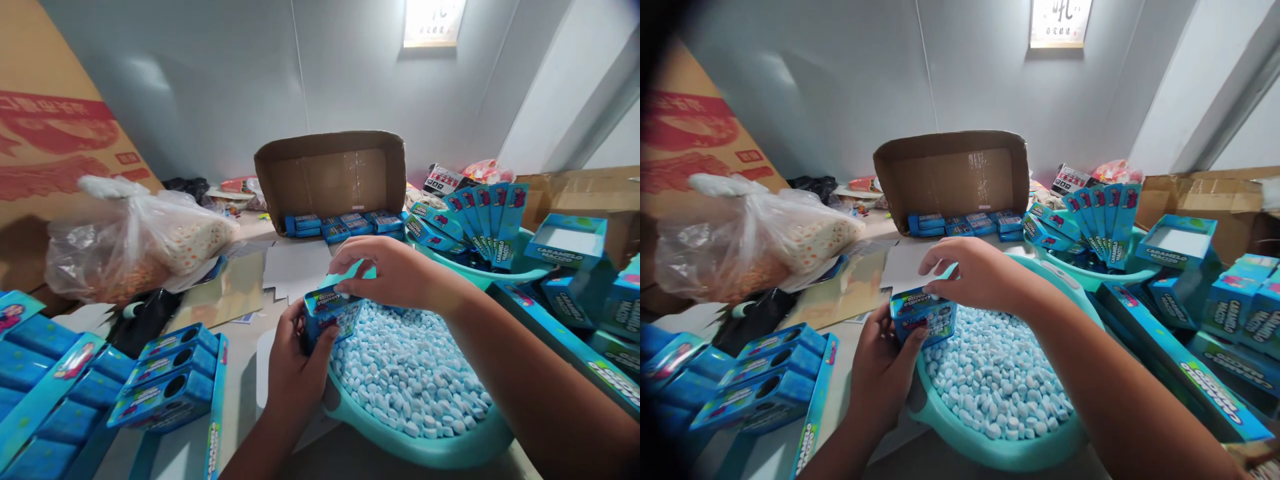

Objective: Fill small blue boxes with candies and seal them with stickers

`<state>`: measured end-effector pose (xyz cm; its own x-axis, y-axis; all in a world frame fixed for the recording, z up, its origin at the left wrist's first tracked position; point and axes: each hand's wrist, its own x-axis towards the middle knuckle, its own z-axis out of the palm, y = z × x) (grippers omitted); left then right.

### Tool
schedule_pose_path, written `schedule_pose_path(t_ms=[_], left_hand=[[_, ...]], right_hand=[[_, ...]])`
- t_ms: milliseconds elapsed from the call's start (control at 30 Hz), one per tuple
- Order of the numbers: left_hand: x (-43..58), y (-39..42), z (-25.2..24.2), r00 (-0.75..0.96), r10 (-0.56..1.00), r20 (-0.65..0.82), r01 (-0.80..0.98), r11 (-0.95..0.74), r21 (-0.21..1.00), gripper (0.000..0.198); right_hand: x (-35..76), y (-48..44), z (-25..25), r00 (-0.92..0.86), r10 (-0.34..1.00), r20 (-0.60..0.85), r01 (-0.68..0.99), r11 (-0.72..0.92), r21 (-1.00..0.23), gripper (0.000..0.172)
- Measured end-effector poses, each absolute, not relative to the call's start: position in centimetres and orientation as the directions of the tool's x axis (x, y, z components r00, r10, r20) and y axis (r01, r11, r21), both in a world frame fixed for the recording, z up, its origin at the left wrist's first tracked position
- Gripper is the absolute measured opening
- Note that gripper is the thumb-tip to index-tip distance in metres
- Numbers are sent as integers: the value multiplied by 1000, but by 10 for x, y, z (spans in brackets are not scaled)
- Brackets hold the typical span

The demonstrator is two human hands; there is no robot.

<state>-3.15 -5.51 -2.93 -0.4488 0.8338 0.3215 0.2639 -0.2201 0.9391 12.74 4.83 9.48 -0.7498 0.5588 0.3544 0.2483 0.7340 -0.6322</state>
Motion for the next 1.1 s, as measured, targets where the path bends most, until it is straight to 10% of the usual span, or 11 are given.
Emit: schedule_pose_path(t_ms=[500,1100], left_hand=[[-30,-56,-26,-492,827,271,221,-183,958,56],[-27,-55,-21,-507,819,268,161,-216,963,60]], right_hand=[[131,56,93,-757,603,252,382,721,-578,13],[124,62,87,-731,682,-16,264,262,-928,15]])
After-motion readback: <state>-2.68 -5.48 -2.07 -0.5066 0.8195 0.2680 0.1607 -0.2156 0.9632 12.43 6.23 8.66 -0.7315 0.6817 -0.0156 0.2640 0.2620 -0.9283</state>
